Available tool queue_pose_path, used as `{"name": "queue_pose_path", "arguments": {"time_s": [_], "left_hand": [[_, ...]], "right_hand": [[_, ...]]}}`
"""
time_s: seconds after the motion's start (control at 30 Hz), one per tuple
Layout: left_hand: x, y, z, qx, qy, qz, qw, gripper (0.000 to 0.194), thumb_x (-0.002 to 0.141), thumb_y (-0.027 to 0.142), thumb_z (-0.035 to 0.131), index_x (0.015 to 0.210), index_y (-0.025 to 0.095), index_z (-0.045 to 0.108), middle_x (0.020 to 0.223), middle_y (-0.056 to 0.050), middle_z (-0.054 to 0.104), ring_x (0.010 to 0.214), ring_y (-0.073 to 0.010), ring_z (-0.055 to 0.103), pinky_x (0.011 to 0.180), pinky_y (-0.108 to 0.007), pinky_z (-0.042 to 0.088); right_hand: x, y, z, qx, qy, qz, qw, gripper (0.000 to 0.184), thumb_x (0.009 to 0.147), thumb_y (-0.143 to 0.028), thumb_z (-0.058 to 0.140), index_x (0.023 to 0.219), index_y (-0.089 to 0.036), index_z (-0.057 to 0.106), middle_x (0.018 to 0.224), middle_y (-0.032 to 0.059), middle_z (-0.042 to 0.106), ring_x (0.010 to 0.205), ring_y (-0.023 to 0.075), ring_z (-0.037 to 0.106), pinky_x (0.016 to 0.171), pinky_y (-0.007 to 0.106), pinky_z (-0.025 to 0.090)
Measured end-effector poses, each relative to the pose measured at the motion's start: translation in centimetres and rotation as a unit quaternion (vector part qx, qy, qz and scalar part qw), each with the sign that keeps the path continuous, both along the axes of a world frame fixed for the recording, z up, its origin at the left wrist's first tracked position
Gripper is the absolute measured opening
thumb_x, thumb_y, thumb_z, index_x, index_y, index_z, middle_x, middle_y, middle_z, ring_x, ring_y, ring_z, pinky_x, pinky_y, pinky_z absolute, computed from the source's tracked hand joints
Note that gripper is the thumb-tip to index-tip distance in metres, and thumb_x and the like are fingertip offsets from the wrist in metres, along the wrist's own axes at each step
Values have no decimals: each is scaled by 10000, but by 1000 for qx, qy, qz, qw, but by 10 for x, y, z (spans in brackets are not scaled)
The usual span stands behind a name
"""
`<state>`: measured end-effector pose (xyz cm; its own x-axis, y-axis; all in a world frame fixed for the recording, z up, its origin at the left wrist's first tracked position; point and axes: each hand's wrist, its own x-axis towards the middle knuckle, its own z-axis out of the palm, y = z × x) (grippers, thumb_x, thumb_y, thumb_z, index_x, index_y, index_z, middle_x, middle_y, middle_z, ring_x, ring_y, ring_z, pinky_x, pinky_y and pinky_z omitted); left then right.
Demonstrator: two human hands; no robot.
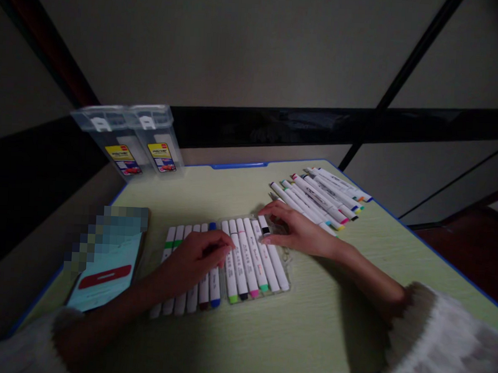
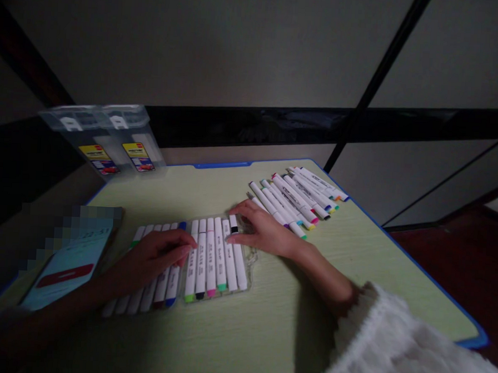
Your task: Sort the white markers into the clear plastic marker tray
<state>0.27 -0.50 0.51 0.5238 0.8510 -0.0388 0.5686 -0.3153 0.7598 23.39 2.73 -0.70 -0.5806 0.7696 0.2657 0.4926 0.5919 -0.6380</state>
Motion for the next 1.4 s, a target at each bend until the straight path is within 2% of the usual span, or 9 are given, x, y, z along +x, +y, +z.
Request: {"name": "queue_pose_path", "arguments": {"time_s": [0.17, 0.3, 0.43, 0.6, 1.0, 1.4], "left_hand": [[0, 0, 1, 1, 3, -3, 1000, 179, 810, 236, 386, 772, 152, 539, 577, 37, 485, 530, -94, 442, 496, -207, 340], [-1, 0, 0, 1, 3, -4, 1000, 181, 812, 245, 382, 771, 158, 536, 570, 40, 479, 519, -95, 435, 490, -209, 339], [-1, -1, 0, 0, 2, -3, 1000, 171, 811, 232, 382, 771, 159, 531, 573, 41, 481, 525, -94, 435, 495, -208, 339], [-1, -1, -1, -2, -2, -6, 1000, 173, 813, 230, 382, 750, 157, 526, 569, 45, 467, 523, -89, 420, 494, -204, 334], [0, -1, 1, -10, -4, 0, 1000, 175, 810, 238, 382, 766, 153, 529, 574, 40, 479, 530, -96, 435, 500, -208, 341], [0, -1, -1, 3, -6, 1, 1000, 180, 807, 236, 385, 753, 151, 535, 559, 39, 478, 514, -97, 444, 504, -211, 349]], "right_hand": [[-2, -1, 1, -4, 5, -13, 1000, 305, 787, -280, 519, 1062, -149, 501, 984, 87, 509, 870, 171, 489, 773, 328, 422], [-5, -3, 0, 5, 2, -25, 1000, 281, 798, -262, 498, 1062, -166, 504, 994, 83, 500, 915, 178, 483, 828, 343, 408], [-5, -5, -2, 43, -21, -21, 999, 343, 780, -301, 522, 1092, -162, 488, 1010, 92, 476, 969, 201, 456, 880, 375, 378], [-2, -3, -3, 20, -25, -19, 999, 546, 679, -389, 625, 1135, -140, 456, 1048, 107, 444, 993, 216, 441, 868, 363, 388], [-4, -3, -1, -10, -28, -47, 998, 484, 668, -357, 642, 1075, -146, 487, 1027, 102, 452, 974, 219, 442, 863, 381, 385], [-1, -1, -8, 1, -10, -19, 1000, 464, 684, -389, 617, 1082, -181, 499, 1000, 84, 451, 956, 213, 452, 841, 381, 396]]}}
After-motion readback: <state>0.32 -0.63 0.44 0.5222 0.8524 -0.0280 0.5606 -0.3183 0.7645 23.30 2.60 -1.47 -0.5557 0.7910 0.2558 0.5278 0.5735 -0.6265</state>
